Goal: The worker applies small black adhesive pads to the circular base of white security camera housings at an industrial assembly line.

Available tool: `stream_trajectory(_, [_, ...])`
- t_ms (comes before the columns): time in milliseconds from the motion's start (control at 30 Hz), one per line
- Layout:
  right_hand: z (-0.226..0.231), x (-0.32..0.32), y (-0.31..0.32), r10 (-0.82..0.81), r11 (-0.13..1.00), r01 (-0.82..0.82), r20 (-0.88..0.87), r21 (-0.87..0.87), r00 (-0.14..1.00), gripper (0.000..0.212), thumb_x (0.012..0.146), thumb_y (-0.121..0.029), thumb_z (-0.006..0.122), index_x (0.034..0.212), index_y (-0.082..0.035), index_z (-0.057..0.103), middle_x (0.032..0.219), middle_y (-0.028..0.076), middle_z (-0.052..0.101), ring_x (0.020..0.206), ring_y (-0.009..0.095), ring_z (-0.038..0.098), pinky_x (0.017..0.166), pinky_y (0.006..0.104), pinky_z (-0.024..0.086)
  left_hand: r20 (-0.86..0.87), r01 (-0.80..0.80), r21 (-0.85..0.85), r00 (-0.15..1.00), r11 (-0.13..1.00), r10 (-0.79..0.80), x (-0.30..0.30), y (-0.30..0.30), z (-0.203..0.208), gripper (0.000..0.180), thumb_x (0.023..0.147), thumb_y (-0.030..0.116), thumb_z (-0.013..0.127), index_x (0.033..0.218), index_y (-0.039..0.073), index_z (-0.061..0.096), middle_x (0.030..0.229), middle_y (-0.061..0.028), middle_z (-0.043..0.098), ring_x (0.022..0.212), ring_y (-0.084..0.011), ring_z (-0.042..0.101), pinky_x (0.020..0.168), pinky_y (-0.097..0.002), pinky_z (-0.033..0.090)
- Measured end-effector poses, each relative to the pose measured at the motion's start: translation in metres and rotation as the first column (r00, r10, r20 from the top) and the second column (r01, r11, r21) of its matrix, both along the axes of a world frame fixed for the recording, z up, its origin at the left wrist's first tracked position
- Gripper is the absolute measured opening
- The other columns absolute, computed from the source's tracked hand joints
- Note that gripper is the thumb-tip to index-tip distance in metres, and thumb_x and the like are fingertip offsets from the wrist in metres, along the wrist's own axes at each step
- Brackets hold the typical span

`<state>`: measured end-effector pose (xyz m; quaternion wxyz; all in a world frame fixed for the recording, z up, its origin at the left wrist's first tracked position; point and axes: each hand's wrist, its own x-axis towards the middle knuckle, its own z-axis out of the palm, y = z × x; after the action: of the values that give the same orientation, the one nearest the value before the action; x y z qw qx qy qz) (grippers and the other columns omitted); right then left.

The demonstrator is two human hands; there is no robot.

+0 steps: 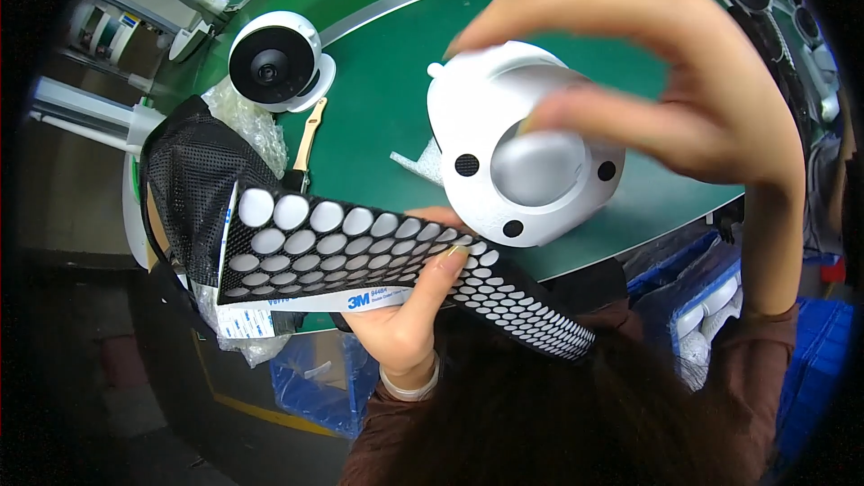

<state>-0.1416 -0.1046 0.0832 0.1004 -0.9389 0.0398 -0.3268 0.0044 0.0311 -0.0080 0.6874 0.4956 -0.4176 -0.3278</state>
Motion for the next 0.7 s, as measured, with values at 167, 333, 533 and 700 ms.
stream_trajectory(167, [0.027, 0.034, -0.011, 0.128, 0.977, -0.017, -0.526, 0.210, 0.841, 0.023, 0.058, -0.015, 0.068, 0.072, 0.001, 0.061, 0.066, 0.011, 0.057, 0.061, 0.025, 0.055, 0.054, 0.0307, 0.042, -0.040, -0.008, 0.027, 0.999, 1.000, 0.009, 0.023, 0.007, -0.008, 0.030, 0.068, 0.001, 0.050, 0.094, -0.012, 0.044, 0.088, -0.0223, 0.054, 0.069, -0.0267, 0.057, 0.068, -0.0298, 0.044])
stream_trajectory(333, [0.050, 0.036, -0.052, 0.080, 0.775, 0.231, -0.454, 0.588, 0.888, 0.021, 0.057, -0.010, 0.070, 0.069, 0.003, 0.059, 0.062, 0.009, 0.058, 0.059, 0.013, 0.057, 0.054, 0.0247, 0.043, -0.146, 0.011, -0.025, 0.989, 1.000, -0.015, 0.042, 0.015, -0.023, 0.038, 0.066, 0.000, 0.053, 0.099, -0.011, 0.037, 0.083, -0.0226, 0.054, 0.065, -0.0274, 0.056, 0.059, -0.0350, 0.049])
stream_trajectory(533, [0.042, 0.104, -0.094, -0.353, 0.926, 0.266, -0.368, -0.268, 0.860, 0.017, 0.056, -0.010, 0.066, 0.063, 0.001, 0.056, 0.062, 0.014, 0.058, 0.058, 0.028, 0.056, 0.055, 0.0336, 0.044, -0.288, -0.036, 0.128, 0.955, 0.991, 0.072, 0.054, 0.021, -0.035, 0.043, 0.063, 0.003, 0.057, 0.098, -0.009, 0.036, 0.077, -0.0231, 0.053, 0.062, -0.0264, 0.055, 0.056, -0.0341, 0.051])
stream_trajectory(700, [-0.050, 0.153, -0.184, -0.381, 0.897, 0.362, -0.030, -0.252, 0.924, 0.014, 0.067, -0.016, 0.060, 0.074, -0.008, 0.052, 0.069, 0.011, 0.057, 0.062, 0.030, 0.057, 0.056, 0.0392, 0.046, -0.327, 0.186, 0.145, 0.936, 0.972, -0.130, 0.055, 0.024, -0.026, 0.019, 0.065, -0.009, 0.055, 0.084, -0.011, 0.053, 0.085, -0.0207, 0.058, 0.072, -0.0219, 0.058, 0.069, -0.0284, 0.047])
